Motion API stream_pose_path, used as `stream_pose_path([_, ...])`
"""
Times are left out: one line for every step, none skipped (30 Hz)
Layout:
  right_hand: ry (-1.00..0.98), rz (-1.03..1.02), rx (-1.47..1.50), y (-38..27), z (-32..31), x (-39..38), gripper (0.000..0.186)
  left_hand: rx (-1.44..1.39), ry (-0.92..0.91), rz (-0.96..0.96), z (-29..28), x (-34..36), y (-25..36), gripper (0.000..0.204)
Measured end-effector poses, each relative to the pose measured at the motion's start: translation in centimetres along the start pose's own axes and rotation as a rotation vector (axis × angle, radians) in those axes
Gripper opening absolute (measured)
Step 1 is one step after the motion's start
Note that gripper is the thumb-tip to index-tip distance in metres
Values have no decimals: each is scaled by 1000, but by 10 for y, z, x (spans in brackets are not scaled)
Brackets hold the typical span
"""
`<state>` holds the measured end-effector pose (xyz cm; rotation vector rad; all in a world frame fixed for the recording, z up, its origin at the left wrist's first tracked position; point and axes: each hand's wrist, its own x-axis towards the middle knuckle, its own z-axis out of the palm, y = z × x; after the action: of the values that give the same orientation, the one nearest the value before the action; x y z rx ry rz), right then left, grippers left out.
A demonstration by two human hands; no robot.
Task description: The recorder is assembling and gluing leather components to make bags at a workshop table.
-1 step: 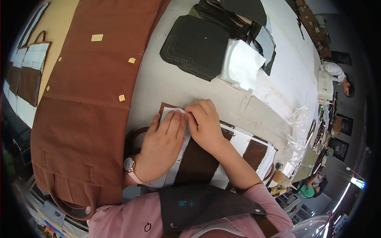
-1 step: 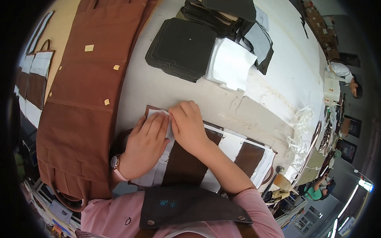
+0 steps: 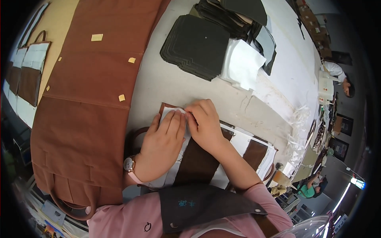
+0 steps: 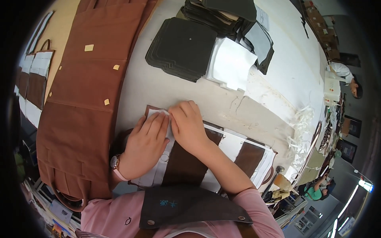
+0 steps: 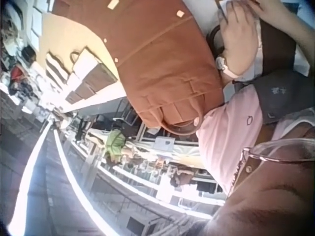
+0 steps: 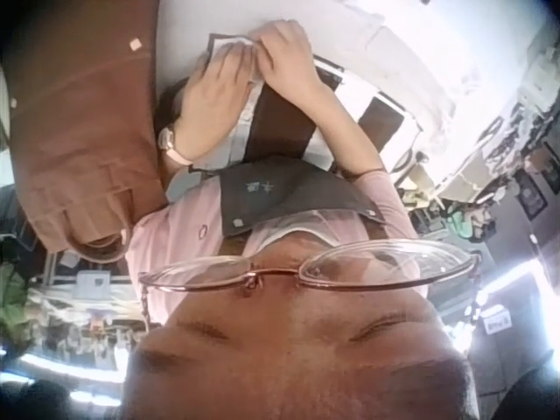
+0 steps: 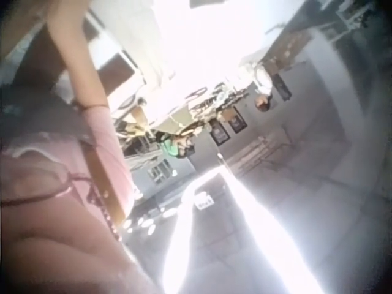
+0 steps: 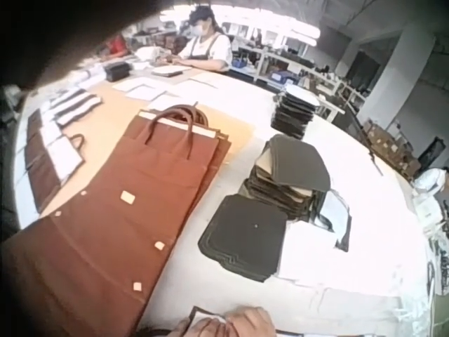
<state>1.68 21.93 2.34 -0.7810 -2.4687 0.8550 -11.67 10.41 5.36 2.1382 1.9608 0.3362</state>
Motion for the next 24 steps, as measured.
stream_pose_path([0, 2, 3, 0, 1, 0, 20, 21, 9, 12, 1, 0, 0, 62])
stream_pose_path([22, -19, 10, 1, 2, 1, 22, 21, 6, 12, 1, 0, 0, 62])
stream_pose_path([45, -41, 19, 1, 4, 2, 24, 36, 6, 16, 0, 1, -2, 61])
stream_pose_path([47, -39, 22, 1, 4, 1, 24, 51, 7, 20, 0, 2, -2, 60])
stream_pose_path([42, -49, 14, 1, 4, -1, 27, 53, 3, 22, -2, 2, -2, 60])
stream_pose_path([35, -59, 6, 2, 3, -4, 29, 16, -8, -32, -4, 3, -1, 59])
stream_pose_path([37, -56, 11, 3, 3, -5, 29, -20, -18, -85, -6, 4, 0, 57])
stream_pose_path([36, -90, -6, 4, 2, -6, 31, -18, -23, -84, -6, 4, 0, 57])
stream_pose_path([37, -123, -23, 4, 2, -7, 33, -13, -14, -106, -7, 5, -1, 56])
stream_pose_path([41, -120, -19, 4, 2, -8, 33, -9, -4, -127, -8, 5, -1, 55])
stream_pose_path([42, -149, -48, 4, 2, -8, 35, -5, -9, -124, -8, 5, -1, 55])
stream_pose_path([45, -178, -77, 4, 2, -8, 36, 33, -15, -106, -8, 5, -2, 52])
stream_pose_path([51, -174, -73, 3, 2, -8, 36, 71, -20, -87, -9, 5, -3, 49])
stream_pose_path([47, -176, -75, 2, 2, -8, 36, 77, -25, -83, -10, 5, -3, 49])
stream_pose_path([41, -176, -80, 2, 2, -9, 36, 76, -17, -73, -9, 6, -4, 48])
stream_pose_path([46, -171, -79, 3, 2, -9, 36, 75, -8, -62, -9, 6, -4, 48])
stream_pose_path([34, -174, -87, 4, 1, -10, 35, 77, -12, -57, -9, 7, -4, 48])
stream_pose_path([22, -178, -93, 4, 1, -9, 35, 84, -13, -54, -10, 7, -5, 47])
stream_pose_path([27, -176, -89, 3, 2, -8, 35, 91, -13, -52, -11, 7, -5, 46])
stream_pose_path([37, -184, -98, 2, 2, -7, 36, 96, -17, -48, -10, 8, -5, 46])
stream_pose_path([47, -193, -110, 2, 1, -7, 38, 101, -8, -53, -9, 8, -5, 45])
stream_pose_path([51, -190, -108, 2, 2, -7, 38, 106, 1, -57, -8, 8, -6, 45])
stream_pose_path([57, -197, -118, 2, 3, -8, 38, 109, -2, -53, -9, 8, -6, 45])
stream_pose_path([63, -204, -130, 2, 3, -8, 39, 101, 9, -52, -10, 10, -6, 44])
